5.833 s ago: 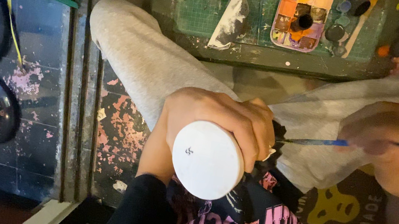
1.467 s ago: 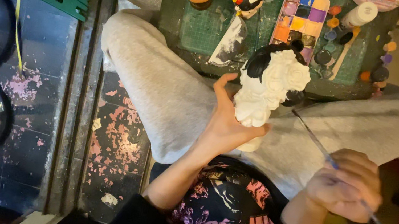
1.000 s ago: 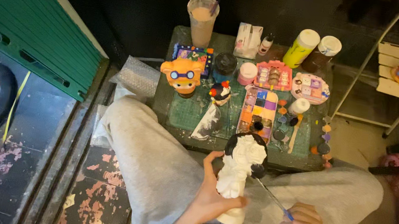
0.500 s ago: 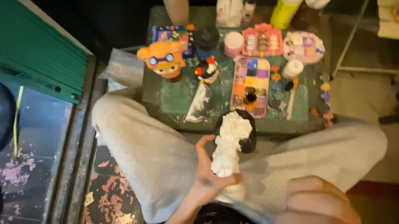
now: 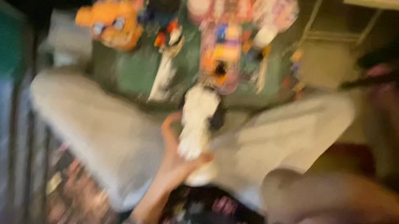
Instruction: The person sits on the floor holding a small white bust figurine on their lap and paints its black hair and details with a small paintbrush, dipping the brush toward the paint palette on the table and rotating the figurine to reach different sides.
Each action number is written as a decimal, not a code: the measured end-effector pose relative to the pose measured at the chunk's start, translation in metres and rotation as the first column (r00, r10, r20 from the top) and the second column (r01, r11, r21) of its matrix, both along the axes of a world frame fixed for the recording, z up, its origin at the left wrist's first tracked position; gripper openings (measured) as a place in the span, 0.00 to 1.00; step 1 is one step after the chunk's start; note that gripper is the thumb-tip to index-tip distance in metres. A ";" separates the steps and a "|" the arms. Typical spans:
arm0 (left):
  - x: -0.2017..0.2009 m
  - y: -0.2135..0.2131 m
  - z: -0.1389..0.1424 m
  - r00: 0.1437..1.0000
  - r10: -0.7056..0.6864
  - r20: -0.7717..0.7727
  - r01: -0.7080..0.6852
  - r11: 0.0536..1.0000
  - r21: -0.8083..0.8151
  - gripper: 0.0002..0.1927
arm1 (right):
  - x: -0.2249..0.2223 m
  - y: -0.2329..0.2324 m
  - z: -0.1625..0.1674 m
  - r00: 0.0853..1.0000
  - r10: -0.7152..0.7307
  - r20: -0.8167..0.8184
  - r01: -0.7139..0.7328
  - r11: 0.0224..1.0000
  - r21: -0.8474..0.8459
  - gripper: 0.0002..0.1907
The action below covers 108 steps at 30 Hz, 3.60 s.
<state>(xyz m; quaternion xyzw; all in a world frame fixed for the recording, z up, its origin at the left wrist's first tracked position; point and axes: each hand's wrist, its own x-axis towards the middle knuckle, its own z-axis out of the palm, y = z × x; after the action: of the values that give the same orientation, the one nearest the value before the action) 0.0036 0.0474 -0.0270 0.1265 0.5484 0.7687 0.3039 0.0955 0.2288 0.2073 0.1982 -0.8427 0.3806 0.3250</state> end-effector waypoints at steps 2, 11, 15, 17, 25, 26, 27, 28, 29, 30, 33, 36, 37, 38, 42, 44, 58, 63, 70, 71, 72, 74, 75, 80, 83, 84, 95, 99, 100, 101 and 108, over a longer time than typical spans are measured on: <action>0.003 -0.005 0.006 0.995 0.035 0.092 -0.009 0.962 -0.274 0.57 | 0.007 -0.003 -0.026 0.997 -0.044 -0.055 0.040 0.996 -0.080 0.15; -0.001 -0.011 0.008 0.996 0.086 0.036 -0.084 0.996 -0.043 0.54 | 0.002 -0.003 -0.153 0.870 -0.295 -0.396 0.151 0.922 -0.356 0.17; -0.002 -0.012 0.013 0.991 0.117 -0.061 -0.123 0.986 -0.111 0.51 | 0.006 -0.005 -0.185 0.890 -0.314 -0.331 0.205 0.923 -0.324 0.16; -0.002 -0.010 0.016 0.982 0.130 -0.134 -0.148 0.979 -0.137 0.49 | 0.012 -0.011 -0.195 0.893 -0.308 -0.329 0.223 0.936 -0.272 0.15; 0.000 -0.007 0.024 0.901 0.207 -0.381 -0.328 0.900 -0.287 0.46 | 0.016 -0.023 -0.193 0.885 -0.398 -0.242 0.349 0.911 -0.221 0.16; -0.001 -0.007 0.024 0.888 0.219 -0.403 -0.353 0.888 -0.296 0.45 | 0.015 -0.023 -0.191 0.893 -0.382 -0.238 0.340 0.919 -0.200 0.15; -0.001 -0.007 0.025 0.888 0.227 -0.399 -0.363 0.880 -0.306 0.45 | 0.014 -0.024 -0.190 0.894 -0.383 -0.232 0.345 0.919 -0.190 0.15; -0.002 -0.006 0.025 0.889 0.234 -0.394 -0.370 0.873 -0.316 0.44 | 0.014 -0.024 -0.189 0.895 -0.386 -0.224 0.352 0.919 -0.178 0.16; -0.002 -0.006 0.026 0.890 0.240 -0.388 -0.377 0.866 -0.328 0.44 | 0.013 -0.025 -0.189 0.896 -0.389 -0.214 0.359 0.918 -0.167 0.16; -0.001 -0.007 0.026 0.893 0.238 -0.383 -0.372 0.868 -0.329 0.43 | 0.013 -0.026 -0.190 0.897 -0.387 -0.213 0.356 0.919 -0.168 0.17; 0.000 -0.007 0.027 0.896 0.230 -0.379 -0.364 0.870 -0.333 0.42 | 0.014 -0.026 -0.196 0.899 -0.388 -0.205 0.357 0.918 -0.172 0.17; 0.002 -0.010 0.027 0.891 0.209 -0.403 -0.363 0.862 -0.354 0.42 | 0.015 -0.024 -0.199 0.886 -0.424 -0.185 0.396 0.902 -0.173 0.17; 0.002 -0.011 0.027 0.884 0.199 -0.424 -0.367 0.856 -0.363 0.41 | 0.016 -0.024 -0.199 0.876 -0.442 -0.194 0.414 0.895 -0.168 0.17; 0.002 -0.011 0.027 0.877 0.188 -0.442 -0.370 0.851 -0.371 0.41 | 0.017 -0.023 -0.199 0.866 -0.459 -0.201 0.433 0.887 -0.161 0.18; 0.002 -0.010 0.027 0.888 0.197 -0.415 -0.360 0.859 -0.364 0.39 | 0.018 -0.024 -0.196 0.868 -0.448 -0.214 0.422 0.893 -0.156 0.12; 0.002 -0.009 0.027 0.890 0.186 -0.416 -0.358 0.850 -0.386 0.39 | 0.016 -0.025 -0.198 0.873 -0.448 -0.195 0.425 0.893 -0.146 0.11; 0.000 -0.010 0.022 0.819 0.179 -0.545 -0.460 0.772 -0.439 0.39 | 0.002 -0.033 -0.210 0.800 -0.526 -0.287 0.466 0.847 -0.255 0.16; -0.005 -0.007 0.020 0.818 0.182 -0.546 -0.472 0.754 -0.456 0.39 | -0.003 -0.032 -0.213 0.766 -0.581 -0.273 0.514 0.810 -0.282 0.17; -0.005 -0.007 0.018 0.898 0.218 -0.381 -0.386 0.807 -0.448 0.38 | -0.008 -0.034 -0.229 0.763 -0.598 -0.246 0.465 0.771 -0.435 0.17; -0.008 -0.005 0.017 0.896 0.235 -0.376 -0.392 0.819 -0.420 0.38 | -0.009 -0.035 -0.231 0.754 -0.602 -0.263 0.439 0.759 -0.481 0.16; -0.009 -0.005 0.017 0.884 0.231 -0.407 -0.409 0.804 -0.433 0.38 | -0.009 -0.035 -0.232 0.760 -0.596 -0.259 0.434 0.762 -0.481 0.16; -0.010 -0.006 0.017 0.860 0.217 -0.461 -0.442 0.768 -0.463 0.39 | -0.009 -0.035 -0.233 0.774 -0.585 -0.243 0.426 0.765 -0.483 0.16; -0.011 -0.005 0.016 0.871 0.234 -0.432 -0.432 0.783 -0.447 0.39 | -0.009 -0.034 -0.233 0.779 -0.575 -0.252 0.422 0.777 -0.468 0.17; -0.011 -0.005 0.014 0.845 0.275 -0.460 -0.470 0.792 -0.390 0.38 | -0.010 -0.037 -0.228 0.784 -0.570 -0.244 0.460 0.799 -0.387 0.19; -0.010 -0.006 0.012 0.839 0.259 -0.478 -0.479 0.769 -0.424 0.37 | -0.008 -0.040 -0.224 0.811 -0.564 -0.157 0.505 0.810 -0.299 0.21; -0.010 -0.006 0.012 0.836 0.257 -0.485 -0.480 0.771 -0.418 0.37 | -0.007 -0.040 -0.224 0.811 -0.569 -0.137 0.520 0.808 -0.276 0.21; -0.011 -0.008 0.009 0.783 0.204 -0.587 -0.521 0.731 -0.441 0.40 | -0.006 -0.035 -0.226 0.819 -0.552 -0.157 0.520 0.829 -0.205 0.21; -0.011 -0.008 0.010 0.891 0.248 -0.379 -0.409 0.801 -0.438 0.39 | -0.004 -0.034 -0.228 0.788 -0.588 -0.182 0.514 0.792 -0.330 0.22; -0.012 -0.010 0.011 0.901 0.243 -0.360 -0.387 0.826 -0.411 0.39 | -0.003 -0.033 -0.227 0.789 -0.581 -0.197 0.477 0.783 -0.399 0.21; -0.012 -0.011 0.012 0.910 0.238 -0.341 -0.365 0.849 -0.382 0.39 | -0.002 -0.031 -0.225 0.789 -0.576 -0.214 0.437 0.770 -0.465 0.20; -0.006 -0.021 0.023 0.988 0.109 -0.106 -0.132 0.961 -0.242 0.41 | 0.006 -0.029 -0.190 0.790 -0.504 -0.350 0.381 0.850 -0.363 0.20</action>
<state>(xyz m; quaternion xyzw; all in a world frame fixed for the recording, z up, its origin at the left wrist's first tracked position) -0.0025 0.0266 -0.0038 0.0888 0.6604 0.7044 0.2445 0.1020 0.2001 0.0173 0.0260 -0.7109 0.3516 0.6086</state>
